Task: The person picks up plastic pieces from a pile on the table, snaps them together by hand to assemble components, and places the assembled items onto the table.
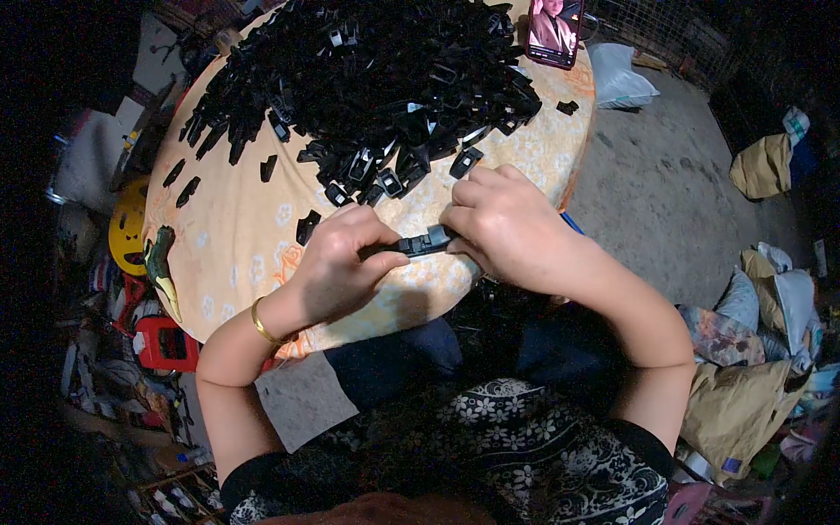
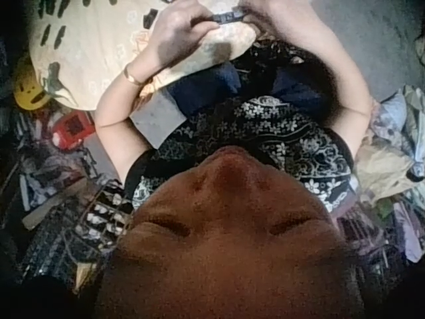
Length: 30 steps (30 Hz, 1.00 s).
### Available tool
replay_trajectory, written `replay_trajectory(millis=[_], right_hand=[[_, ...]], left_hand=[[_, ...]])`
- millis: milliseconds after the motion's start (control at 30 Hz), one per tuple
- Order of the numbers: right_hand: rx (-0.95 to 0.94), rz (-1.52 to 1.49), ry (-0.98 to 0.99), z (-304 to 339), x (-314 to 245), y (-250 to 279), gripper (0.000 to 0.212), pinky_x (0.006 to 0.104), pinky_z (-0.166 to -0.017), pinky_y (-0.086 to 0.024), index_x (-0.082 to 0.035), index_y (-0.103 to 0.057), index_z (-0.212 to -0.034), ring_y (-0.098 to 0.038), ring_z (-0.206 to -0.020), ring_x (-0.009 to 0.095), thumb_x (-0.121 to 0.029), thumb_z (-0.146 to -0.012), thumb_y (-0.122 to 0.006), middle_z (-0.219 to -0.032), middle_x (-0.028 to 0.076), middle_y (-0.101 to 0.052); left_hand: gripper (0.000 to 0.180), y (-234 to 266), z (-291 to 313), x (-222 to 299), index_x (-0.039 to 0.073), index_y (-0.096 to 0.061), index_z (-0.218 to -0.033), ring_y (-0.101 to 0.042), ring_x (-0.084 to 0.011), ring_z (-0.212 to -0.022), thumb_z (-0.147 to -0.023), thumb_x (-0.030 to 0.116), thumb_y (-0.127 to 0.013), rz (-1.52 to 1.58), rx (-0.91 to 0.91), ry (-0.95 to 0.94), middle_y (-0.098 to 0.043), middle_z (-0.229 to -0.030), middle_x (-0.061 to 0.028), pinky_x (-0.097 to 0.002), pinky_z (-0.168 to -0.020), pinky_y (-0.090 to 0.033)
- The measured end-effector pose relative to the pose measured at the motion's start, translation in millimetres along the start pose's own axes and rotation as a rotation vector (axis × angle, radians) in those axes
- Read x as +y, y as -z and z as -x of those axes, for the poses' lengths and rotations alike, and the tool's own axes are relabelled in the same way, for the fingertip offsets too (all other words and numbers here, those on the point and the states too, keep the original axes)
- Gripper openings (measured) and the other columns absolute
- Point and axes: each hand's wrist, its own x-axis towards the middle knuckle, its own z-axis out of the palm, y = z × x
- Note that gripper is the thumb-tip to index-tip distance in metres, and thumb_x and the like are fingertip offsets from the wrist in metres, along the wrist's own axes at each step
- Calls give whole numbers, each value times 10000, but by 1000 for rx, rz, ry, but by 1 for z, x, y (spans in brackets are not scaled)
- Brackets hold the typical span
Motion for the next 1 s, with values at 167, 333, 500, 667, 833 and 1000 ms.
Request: replay_trajectory(millis=[167,333,500,667,833,1000], right_hand=[[-54,-80,-70,1,0,1,233,384,-720,-441,-27,-686,-864,-551,-772,272,-152,-681,-760,-786,73,-563],[51,-152,-3,0,-6,-20,268,380,-686,-450,-25,-685,-874,-545,-762,277,-189,-680,-769,-765,85,-552],[-52,-225,11,-1,5,-16,247,381,-692,-470,-36,-689,-900,-582,-789,290,-230,-757,-740,-787,108,-580],[254,70,-203,-5,31,-17,285,410,-717,-503,-57,-683,-950,-601,-853,304,-301,-803,-698,-872,104,-612],[222,139,-146,-12,44,-37,283,413,-725,-495,-40,-671,-939,-598,-835,297,-264,-775,-724,-868,109,-597],[154,-41,-178,-16,31,-31,268,404,-752,-505,-36,-679,-921,-615,-882,312,-235,-756,-748,-884,110,-619]], left_hand=[[175,-1,-1,-1,4,-640,-756,-551,-278,-657,-682,65,-785,-2,-11,-7,-563,-692,-110,-366,-586,-438],[150,-8,-2,4,11,-634,-721,-560,-305,-714,-689,86,-761,58,10,-32,-559,-709,-118,-394,-640,-455],[156,5,-10,-5,14,-652,-771,-562,-268,-676,-718,108,-766,98,-82,-40,-586,-710,-104,-353,-630,-447],[195,31,-24,-40,-17,-681,-918,-566,-316,-888,-805,141,-698,-361,215,132,-606,-916,-152,-380,-797,-469],[262,30,-30,-58,-29,-673,-1021,-533,-318,-989,-817,133,-690,-339,90,204,-580,-985,-164,-362,-881,-449],[274,39,-35,-66,-19,-676,-1021,-508,-319,-1042,-800,139,-711,-258,20,311,-579,-1005,-157,-362,-923,-427]])
